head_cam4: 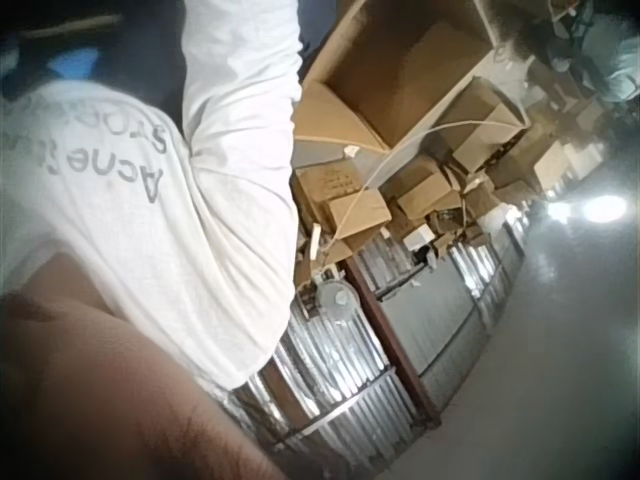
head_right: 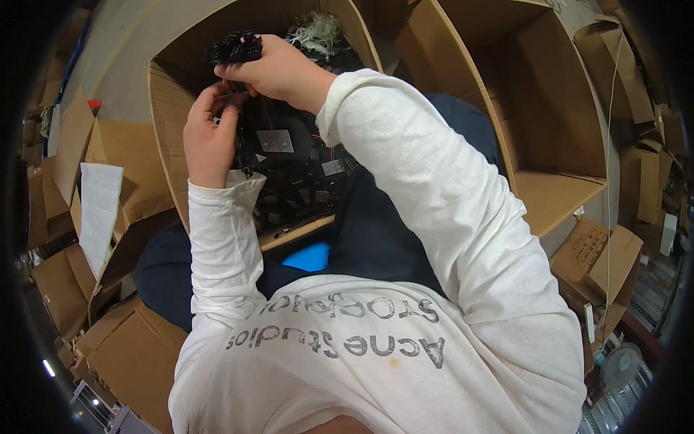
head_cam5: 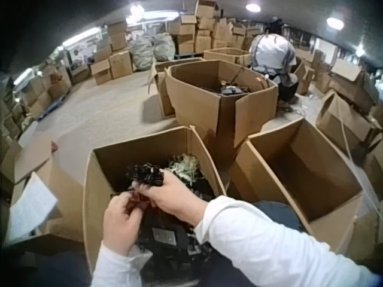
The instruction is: Sorting and untangling electronic components with wires from a cardboard box.
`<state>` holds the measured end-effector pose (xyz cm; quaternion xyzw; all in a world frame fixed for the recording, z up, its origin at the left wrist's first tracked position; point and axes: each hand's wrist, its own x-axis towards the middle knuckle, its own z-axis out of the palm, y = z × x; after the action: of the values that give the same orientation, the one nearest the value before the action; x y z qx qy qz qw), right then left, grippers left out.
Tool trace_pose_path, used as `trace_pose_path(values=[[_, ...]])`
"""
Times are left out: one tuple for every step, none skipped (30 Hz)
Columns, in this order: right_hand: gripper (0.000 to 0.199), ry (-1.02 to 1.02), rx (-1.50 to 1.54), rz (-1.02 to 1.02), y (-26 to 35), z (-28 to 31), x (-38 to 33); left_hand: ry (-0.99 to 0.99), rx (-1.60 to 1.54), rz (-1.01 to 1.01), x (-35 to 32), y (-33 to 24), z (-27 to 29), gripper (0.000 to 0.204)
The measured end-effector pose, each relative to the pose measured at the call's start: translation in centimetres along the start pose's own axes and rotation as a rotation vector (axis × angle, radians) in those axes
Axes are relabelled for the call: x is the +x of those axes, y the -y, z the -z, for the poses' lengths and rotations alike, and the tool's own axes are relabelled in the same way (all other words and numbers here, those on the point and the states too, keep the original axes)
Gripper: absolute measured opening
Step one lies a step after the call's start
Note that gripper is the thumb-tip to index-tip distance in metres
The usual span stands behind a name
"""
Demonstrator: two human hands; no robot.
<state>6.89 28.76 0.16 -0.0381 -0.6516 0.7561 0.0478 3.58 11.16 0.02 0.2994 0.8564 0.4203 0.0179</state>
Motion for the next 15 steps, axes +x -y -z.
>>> trace_pose_path(values=[[0.015,0.004,0.001,0.000,0.0,-0.1,0.0,0.035,0.158,-0.098,0.2,0.7,0.2,0.050],[0.015,-0.010,0.108,0.013,0.0,-0.2,0.0,0.033,0.159,-0.096,0.2,1.1,0.0,0.050],[0.016,-0.026,0.214,0.025,-0.1,-0.1,-0.1,0.011,0.129,-0.146,0.2,1.5,-0.3,0.047],[0.016,-0.079,0.216,-0.036,0.1,0.1,-0.2,-0.011,0.098,-0.197,0.1,1.9,-0.7,0.044],[0.016,-0.080,0.215,-0.038,0.3,0.5,-0.1,-0.010,0.095,-0.197,0.1,2.5,-1.2,0.044],[0.016,-0.131,0.308,-0.015,0.7,1.3,0.2,-0.123,-0.237,-0.101,0.1,3.4,-1.8,0.040],[0.017,-0.178,0.407,0.006,0.9,2.0,0.7,-0.237,-0.561,0.002,-0.1,4.7,-2.4,0.036],[0.018,-0.203,0.438,0.097,1.0,2.8,1.4,-0.337,-0.613,0.030,-0.2,7.1,-3.1,0.032],[0.014,-0.187,0.442,0.231,1.2,4.3,2.6,-0.331,-0.618,0.030,-0.1,10.2,-4.2,0.032],[0.014,-0.180,0.451,0.226,1.7,4.3,2.6,-0.218,-0.465,0.125,-0.7,14.2,-4.8,0.037],[0.011,-0.233,0.470,0.257,2.8,4.4,2.6,-0.104,-0.313,0.217,-1.8,17.6,-5.5,0.041],[0.010,-0.279,0.495,0.293,4.1,4.3,2.7,0.068,-0.016,0.204,-4.1,21.3,-6.9,0.047],[0.011,-0.336,0.515,0.325,4.9,4.6,2.5,0.249,0.274,0.190,-5.6,23.6,-8.0,0.052],[0.012,-0.398,0.400,0.281,4.8,5.6,1.9,0.363,0.330,0.240,-6.3,21.9,-10.0,0.055],[0.012,-0.412,0.390,0.275,4.6,6.2,1.4,0.476,0.390,0.290,-7.1,20.1,-12.2,0.058]])
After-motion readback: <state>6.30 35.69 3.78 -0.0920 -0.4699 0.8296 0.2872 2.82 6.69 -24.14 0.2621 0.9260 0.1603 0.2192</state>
